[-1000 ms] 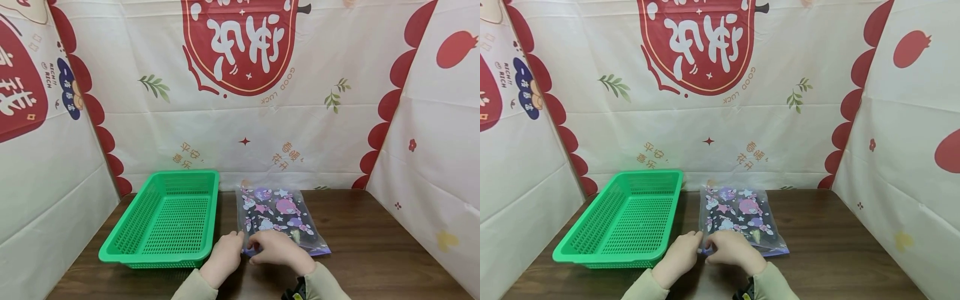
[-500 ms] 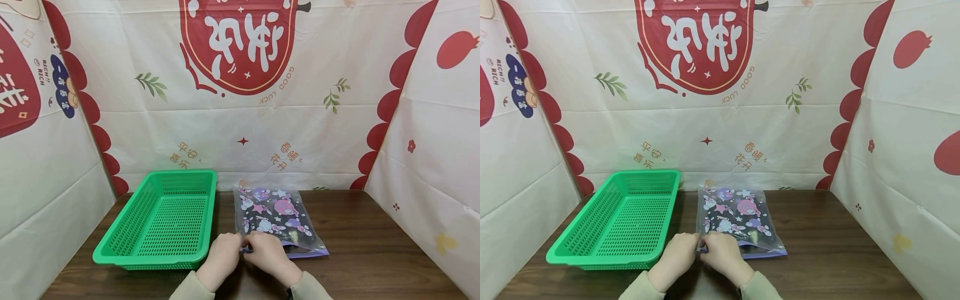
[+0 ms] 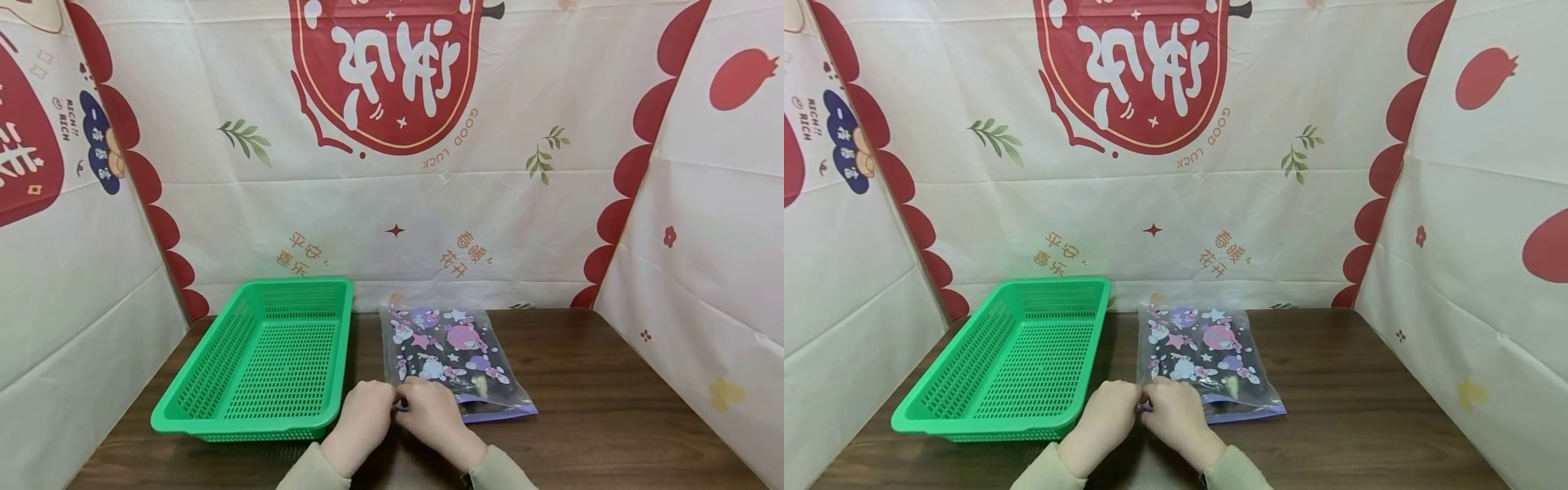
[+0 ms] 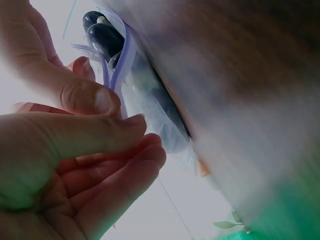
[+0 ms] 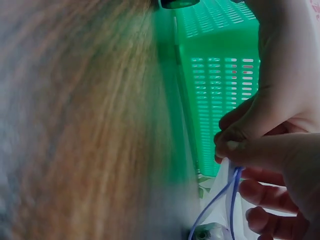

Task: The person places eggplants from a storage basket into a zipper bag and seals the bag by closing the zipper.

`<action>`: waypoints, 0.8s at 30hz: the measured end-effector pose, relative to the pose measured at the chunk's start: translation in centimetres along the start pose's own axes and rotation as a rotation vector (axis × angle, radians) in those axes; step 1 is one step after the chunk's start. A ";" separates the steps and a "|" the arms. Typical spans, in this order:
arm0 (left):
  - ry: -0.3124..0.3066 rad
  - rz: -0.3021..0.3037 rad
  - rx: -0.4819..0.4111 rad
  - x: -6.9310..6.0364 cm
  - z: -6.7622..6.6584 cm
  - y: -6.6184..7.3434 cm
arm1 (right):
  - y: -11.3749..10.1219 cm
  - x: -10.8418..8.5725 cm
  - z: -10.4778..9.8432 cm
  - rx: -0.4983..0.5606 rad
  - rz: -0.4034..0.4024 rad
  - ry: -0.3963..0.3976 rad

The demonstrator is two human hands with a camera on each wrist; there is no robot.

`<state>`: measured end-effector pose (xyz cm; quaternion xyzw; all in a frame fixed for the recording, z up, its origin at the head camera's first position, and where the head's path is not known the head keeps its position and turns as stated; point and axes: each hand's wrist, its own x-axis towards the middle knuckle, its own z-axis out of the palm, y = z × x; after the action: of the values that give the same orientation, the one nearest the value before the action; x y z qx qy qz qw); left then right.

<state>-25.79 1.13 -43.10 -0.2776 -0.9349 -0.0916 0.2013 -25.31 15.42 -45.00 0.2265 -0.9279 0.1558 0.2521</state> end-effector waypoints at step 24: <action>0.047 0.012 -0.020 -0.1 -0.2 0.0 | 0.0 0.4 -0.3 -0.103 -0.054 0.024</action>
<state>-25.61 0.97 -42.95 -0.2828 -0.9273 -0.1062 0.2209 -25.50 15.41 -44.56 0.2364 -0.9251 0.1038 0.2786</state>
